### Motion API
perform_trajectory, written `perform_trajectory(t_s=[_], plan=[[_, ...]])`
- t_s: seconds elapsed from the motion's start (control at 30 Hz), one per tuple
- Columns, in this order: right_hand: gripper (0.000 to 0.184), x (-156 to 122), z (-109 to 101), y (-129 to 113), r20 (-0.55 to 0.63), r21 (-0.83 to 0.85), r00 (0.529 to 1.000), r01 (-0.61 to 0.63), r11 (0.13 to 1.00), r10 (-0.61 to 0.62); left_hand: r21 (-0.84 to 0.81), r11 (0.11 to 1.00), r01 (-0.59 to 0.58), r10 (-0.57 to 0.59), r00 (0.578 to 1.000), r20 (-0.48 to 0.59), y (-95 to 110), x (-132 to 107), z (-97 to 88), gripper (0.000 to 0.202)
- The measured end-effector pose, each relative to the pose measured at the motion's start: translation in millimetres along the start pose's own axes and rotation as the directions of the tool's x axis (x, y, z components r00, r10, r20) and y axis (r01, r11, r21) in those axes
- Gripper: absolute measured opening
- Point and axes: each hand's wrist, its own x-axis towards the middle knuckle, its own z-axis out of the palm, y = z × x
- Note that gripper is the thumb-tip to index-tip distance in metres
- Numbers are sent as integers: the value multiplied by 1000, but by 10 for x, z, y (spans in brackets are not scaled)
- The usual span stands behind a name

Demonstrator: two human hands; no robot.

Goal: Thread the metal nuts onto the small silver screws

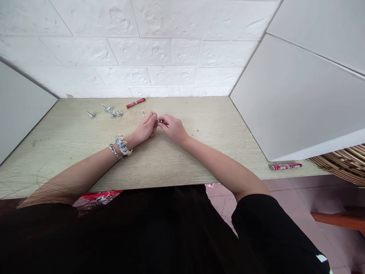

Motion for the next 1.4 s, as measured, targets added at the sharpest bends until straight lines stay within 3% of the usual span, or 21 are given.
perform_trajectory(t_s=[0.1, 0.27, 0.37, 0.6, 0.8, 1.07, 1.4], plan=[[18, -7, -8, -1, 10, 32, 1000, 4, 999, -4, -170, 979, 114, -105, 993, 59, 58, -20, 0, 21], [22, -14, -16, 5, 35, 17, 999, -10, 1000, 9, -255, 957, 139, -122, 989, 84, 90, -19, -13, 21], [22, -2, -18, 35, 55, -47, 998, -4, 999, 7, -200, 973, 117, -102, 991, 84, 35, 6, -17, 21], [24, 32, -35, 103, 24, -214, 991, 133, 968, -131, -35, 998, 54, -52, 997, 57, -56, 41, -20, 20], [26, 30, -55, 39, 27, -251, 999, 39, 967, -34, 2, 997, 76, -76, 995, 65, -3, 17, -16, 20], [56, 15, -75, -73, 99, -294, 993, -38, 955, 70, -5, 998, 70, -70, 997, 44, -4, 19, 15, 19], [41, 19, -66, -52, 130, -256, 990, -21, 966, 56, 76, 997, 28, -32, 999, 42, 22, 3, -25, 20]])
